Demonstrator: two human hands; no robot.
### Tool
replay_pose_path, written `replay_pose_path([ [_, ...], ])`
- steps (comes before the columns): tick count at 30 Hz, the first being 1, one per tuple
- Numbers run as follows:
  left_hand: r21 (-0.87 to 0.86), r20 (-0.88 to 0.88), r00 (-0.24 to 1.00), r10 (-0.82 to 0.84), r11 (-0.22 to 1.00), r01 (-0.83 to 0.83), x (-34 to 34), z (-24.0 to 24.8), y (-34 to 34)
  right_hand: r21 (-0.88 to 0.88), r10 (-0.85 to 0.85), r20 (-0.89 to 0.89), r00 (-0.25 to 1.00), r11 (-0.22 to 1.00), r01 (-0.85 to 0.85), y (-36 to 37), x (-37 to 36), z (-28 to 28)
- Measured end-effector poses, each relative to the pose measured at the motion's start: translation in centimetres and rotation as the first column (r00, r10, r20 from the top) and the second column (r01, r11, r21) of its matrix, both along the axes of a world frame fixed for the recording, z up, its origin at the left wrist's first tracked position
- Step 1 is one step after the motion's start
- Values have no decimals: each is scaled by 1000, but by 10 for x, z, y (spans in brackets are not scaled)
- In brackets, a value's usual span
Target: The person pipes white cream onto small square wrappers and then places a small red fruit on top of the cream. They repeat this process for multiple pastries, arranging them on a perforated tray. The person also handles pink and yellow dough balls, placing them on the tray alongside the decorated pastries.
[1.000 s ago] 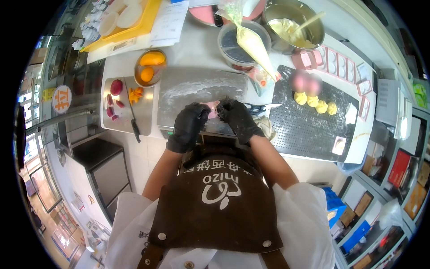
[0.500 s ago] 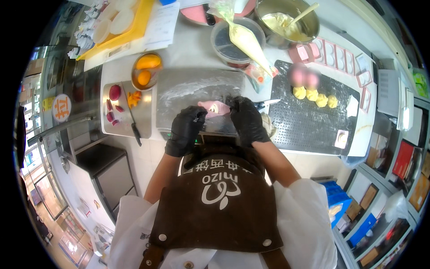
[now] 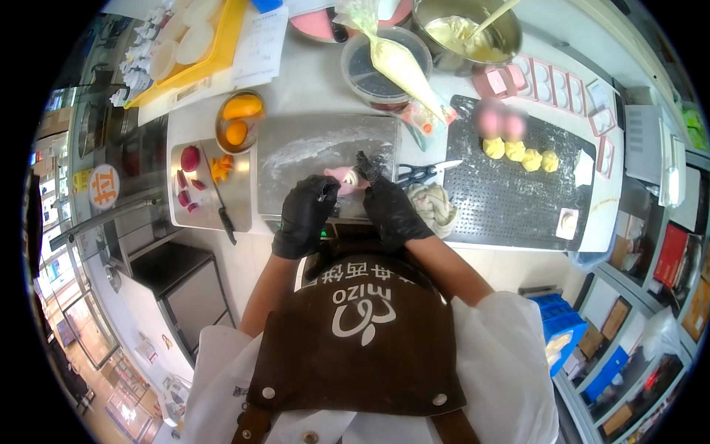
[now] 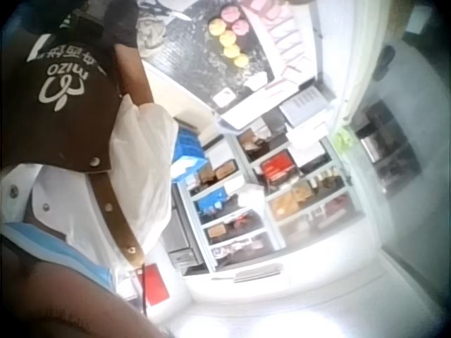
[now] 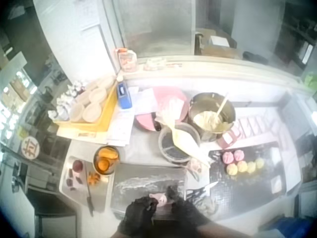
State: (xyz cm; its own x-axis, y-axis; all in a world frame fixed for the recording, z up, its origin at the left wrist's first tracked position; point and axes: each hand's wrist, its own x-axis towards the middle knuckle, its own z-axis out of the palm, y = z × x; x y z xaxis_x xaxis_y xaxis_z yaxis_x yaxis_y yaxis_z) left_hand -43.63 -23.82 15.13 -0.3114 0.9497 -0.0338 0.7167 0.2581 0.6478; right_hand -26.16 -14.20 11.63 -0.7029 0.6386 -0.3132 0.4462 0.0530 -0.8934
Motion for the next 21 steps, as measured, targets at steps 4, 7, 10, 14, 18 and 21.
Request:
replay_pose_path([
  [4, -20, -6, 1000, 8, 1000, -8, 1, -1, 2, 397, 198, -32, 980, 902, -169, -1, 12, -20],
  [7, -19, -8, 1000, 5, 1000, -6, -1, -5, -1, 266, 216, 6, 976, 941, -210, 6, 11, 0],
  [10, -16, 4, 1000, 4, 1000, -4, -1, -5, -1, 144, 155, 9, 988, 977, -155, 6, 11, 6],
  [14, -17, 12, 1000, -2, 1000, 2, -1, -4, 0, -41, 12, -83, 996, 999, -16, 0, 12, -20],
  [18, -25, 13, 1000, 7, 1000, -6, -2, -5, -2, -500, -131, -46, 990, 861, 91, 12, 6, -14],
  [21, -32, 10, 1000, 6, 999, -5, -1, 0, 1, -678, -123, -28, 992, 732, 72, 25, 12, -40],
])
